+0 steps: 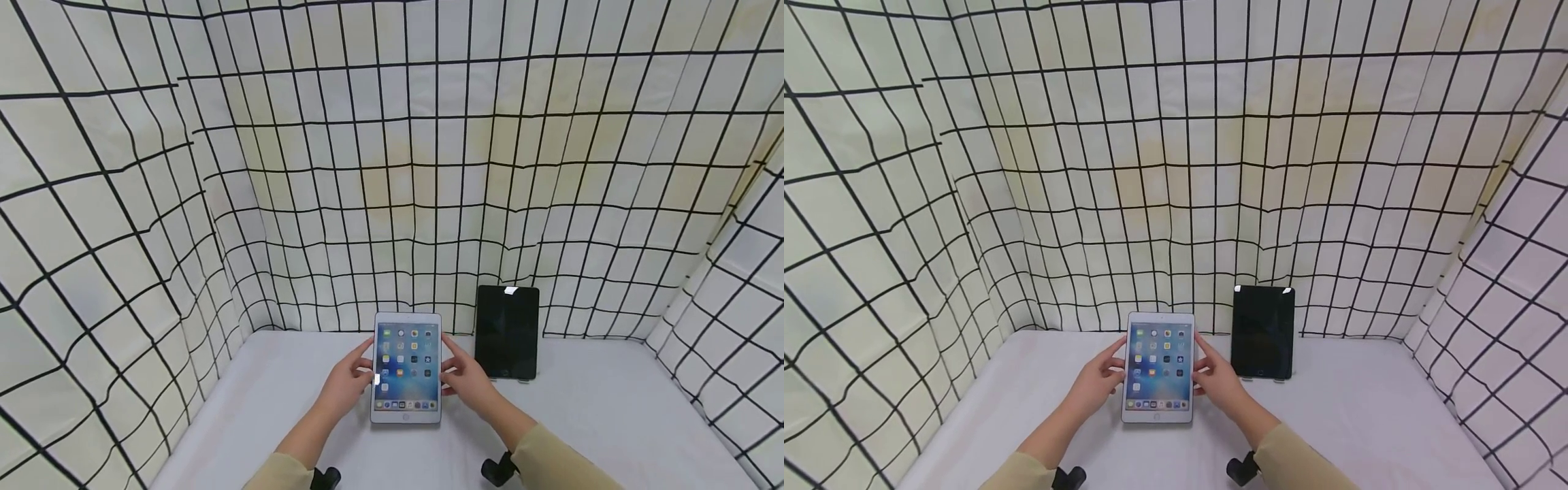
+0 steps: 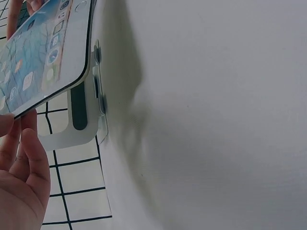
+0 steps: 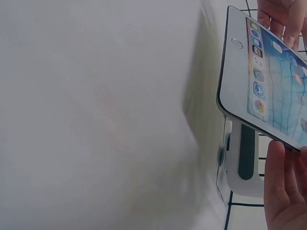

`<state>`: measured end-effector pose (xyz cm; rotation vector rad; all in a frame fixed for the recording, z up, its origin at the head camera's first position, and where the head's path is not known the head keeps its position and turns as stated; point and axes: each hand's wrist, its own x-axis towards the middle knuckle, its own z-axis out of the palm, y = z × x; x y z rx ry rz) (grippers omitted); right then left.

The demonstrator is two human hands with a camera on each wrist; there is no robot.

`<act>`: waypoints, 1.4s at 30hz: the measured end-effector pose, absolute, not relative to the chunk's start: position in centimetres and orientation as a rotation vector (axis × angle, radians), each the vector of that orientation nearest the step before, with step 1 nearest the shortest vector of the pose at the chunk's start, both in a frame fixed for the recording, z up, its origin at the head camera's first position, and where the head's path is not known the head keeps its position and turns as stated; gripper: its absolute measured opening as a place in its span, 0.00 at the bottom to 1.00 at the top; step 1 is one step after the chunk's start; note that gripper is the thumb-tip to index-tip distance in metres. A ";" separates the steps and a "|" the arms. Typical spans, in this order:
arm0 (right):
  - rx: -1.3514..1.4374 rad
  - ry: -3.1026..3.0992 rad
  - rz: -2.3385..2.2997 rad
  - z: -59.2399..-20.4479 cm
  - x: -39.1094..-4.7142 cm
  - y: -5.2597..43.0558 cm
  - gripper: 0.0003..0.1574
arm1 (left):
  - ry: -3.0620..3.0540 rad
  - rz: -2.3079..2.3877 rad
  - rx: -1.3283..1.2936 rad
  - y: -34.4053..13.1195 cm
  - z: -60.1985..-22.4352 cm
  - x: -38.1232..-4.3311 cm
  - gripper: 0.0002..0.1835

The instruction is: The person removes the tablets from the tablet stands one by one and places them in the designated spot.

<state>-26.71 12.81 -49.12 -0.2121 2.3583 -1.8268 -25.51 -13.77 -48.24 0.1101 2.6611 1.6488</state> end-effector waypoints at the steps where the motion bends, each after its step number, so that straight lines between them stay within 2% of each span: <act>1: -0.211 2.356 -1.823 -49.2 -26.6 12.8 0.50 | 2.654 1.649 0.110 -13.8 -48.3 -25.3 0.36; 26: -0.107 2.208 -1.786 -50.4 -23.6 12.2 0.53 | 2.504 1.651 0.104 -15.2 -49.0 -22.3 0.37; 42: 0.037 2.069 -1.746 -52.5 -22.4 11.7 0.55 | 2.395 1.609 0.103 -16.4 -51.0 -22.1 0.38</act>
